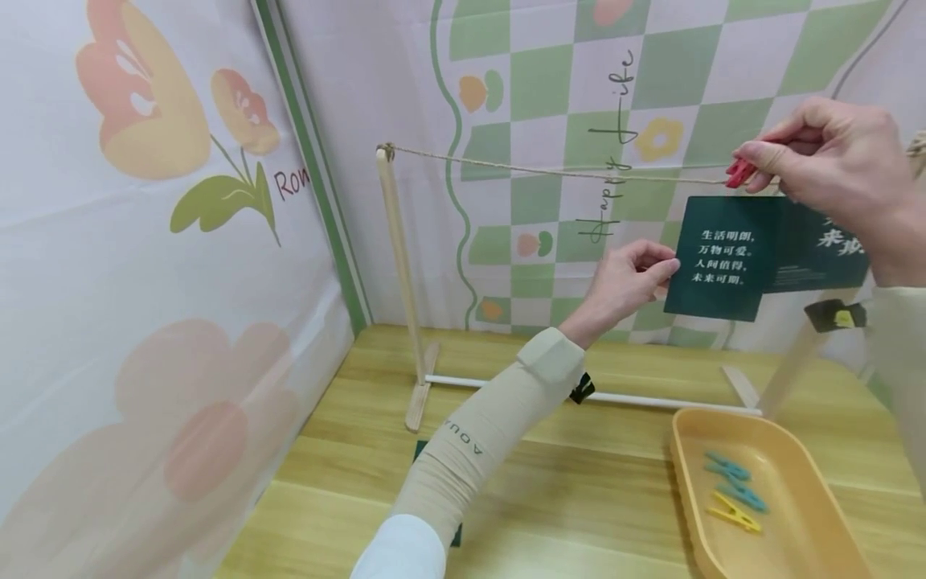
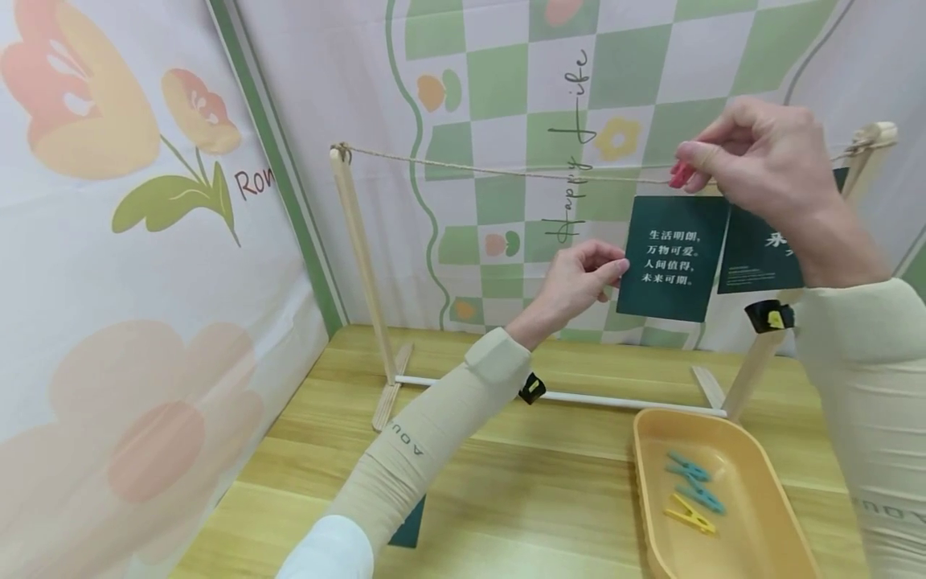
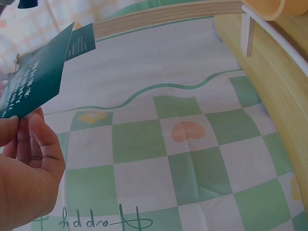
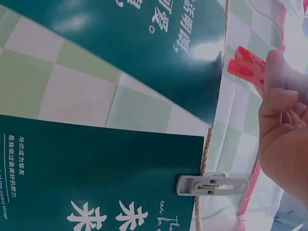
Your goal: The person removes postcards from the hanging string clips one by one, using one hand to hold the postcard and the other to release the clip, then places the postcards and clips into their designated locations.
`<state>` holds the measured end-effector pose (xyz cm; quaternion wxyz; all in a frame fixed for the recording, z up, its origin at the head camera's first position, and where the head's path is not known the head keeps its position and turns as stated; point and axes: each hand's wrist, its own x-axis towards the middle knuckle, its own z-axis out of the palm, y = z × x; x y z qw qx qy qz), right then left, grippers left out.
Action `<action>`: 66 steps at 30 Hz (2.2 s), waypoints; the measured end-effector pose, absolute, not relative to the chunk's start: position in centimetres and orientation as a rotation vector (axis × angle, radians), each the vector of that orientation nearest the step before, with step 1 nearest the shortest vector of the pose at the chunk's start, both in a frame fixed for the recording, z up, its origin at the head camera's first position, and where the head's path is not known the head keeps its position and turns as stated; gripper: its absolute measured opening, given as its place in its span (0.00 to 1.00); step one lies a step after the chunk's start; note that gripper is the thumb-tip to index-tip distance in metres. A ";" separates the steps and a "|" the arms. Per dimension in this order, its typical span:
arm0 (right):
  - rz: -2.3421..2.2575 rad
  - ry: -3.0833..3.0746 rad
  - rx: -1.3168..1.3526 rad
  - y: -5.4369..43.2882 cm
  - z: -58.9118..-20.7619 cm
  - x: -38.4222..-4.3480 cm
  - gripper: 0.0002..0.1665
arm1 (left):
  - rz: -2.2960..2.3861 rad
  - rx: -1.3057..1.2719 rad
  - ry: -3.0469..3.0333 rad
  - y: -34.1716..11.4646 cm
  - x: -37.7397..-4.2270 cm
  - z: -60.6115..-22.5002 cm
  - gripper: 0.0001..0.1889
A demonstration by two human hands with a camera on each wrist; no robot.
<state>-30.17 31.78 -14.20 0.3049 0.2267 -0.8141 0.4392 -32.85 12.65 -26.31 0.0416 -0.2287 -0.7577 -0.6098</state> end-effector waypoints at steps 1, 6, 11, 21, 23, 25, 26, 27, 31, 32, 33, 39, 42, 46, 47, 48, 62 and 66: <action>1.164 -2.145 0.597 31.7 -14.2 -30.1 0.04 | -1.871 -0.704 -2.317 12.7 -32.9 -26.4 0.06; 1.182 -2.138 0.545 31.5 -14.6 -29.8 0.09 | -1.880 -0.681 -2.328 12.6 -32.8 -26.5 0.06; 1.198 -2.143 0.483 31.6 -15.0 -29.5 0.15 | -1.893 -0.687 -2.328 12.0 -32.8 -26.4 0.06; 1.096 -2.277 0.441 31.9 -16.2 -28.3 0.14 | -1.993 -0.753 -2.292 9.9 -33.1 -26.8 0.08; 1.059 -2.317 0.428 32.0 -16.5 -28.1 0.15 | -2.015 -0.785 -2.282 9.4 -33.1 -26.9 0.08; 1.021 -2.357 0.414 32.1 -16.8 -27.9 0.15 | -2.035 -0.817 -2.272 8.8 -33.0 -26.9 0.09; 1.006 -2.363 0.419 32.1 -16.9 -27.8 0.16 | -2.030 -0.824 -2.275 8.6 -32.9 -26.9 0.09; 0.998 -2.369 0.421 32.1 -17.0 -27.6 0.16 | -2.023 -0.829 -2.279 8.3 -32.9 -26.9 0.09; 0.989 -2.373 0.431 32.0 -17.5 -27.0 0.17 | -1.965 -0.840 -2.311 7.3 -32.4 -26.9 0.08; 0.981 -2.375 0.435 31.9 -17.7 -26.8 0.17 | -1.950 -0.845 -2.314 7.0 -32.3 -26.9 0.08; 0.971 -2.382 0.435 31.8 -17.8 -26.7 0.17 | -1.945 -0.856 -2.310 6.7 -32.2 -26.9 0.08; 0.873 -2.427 0.448 31.4 -18.4 -26.2 0.14 | -1.960 -0.925 -2.247 5.2 -31.6 -26.9 0.08; 0.842 -2.448 0.444 31.2 -18.6 -26.1 0.19 | -1.984 -0.950 -2.218 4.4 -31.1 -27.2 0.08; 0.809 -2.467 0.455 31.0 -19.1 -25.6 0.22 | -2.018 -0.957 -2.207 3.5 -30.5 -27.5 0.07; 0.807 -2.466 0.467 31.0 -19.3 -25.5 0.21 | -2.027 -0.957 -2.204 3.3 -30.3 -27.5 0.07; 0.800 -2.466 0.479 31.0 -19.5 -25.4 0.19 | -2.038 -0.956 -2.198 3.1 -30.2 -27.5 0.07; 0.574 -2.540 0.557 31.5 -22.0 -24.4 0.19 | -1.979 -0.924 -2.249 -0.1 -29.0 -28.0 0.06; 0.530 -2.571 0.586 31.4 -23.4 -23.9 0.19 | -1.969 -0.900 -2.293 -1.0 -28.7 -28.3 0.07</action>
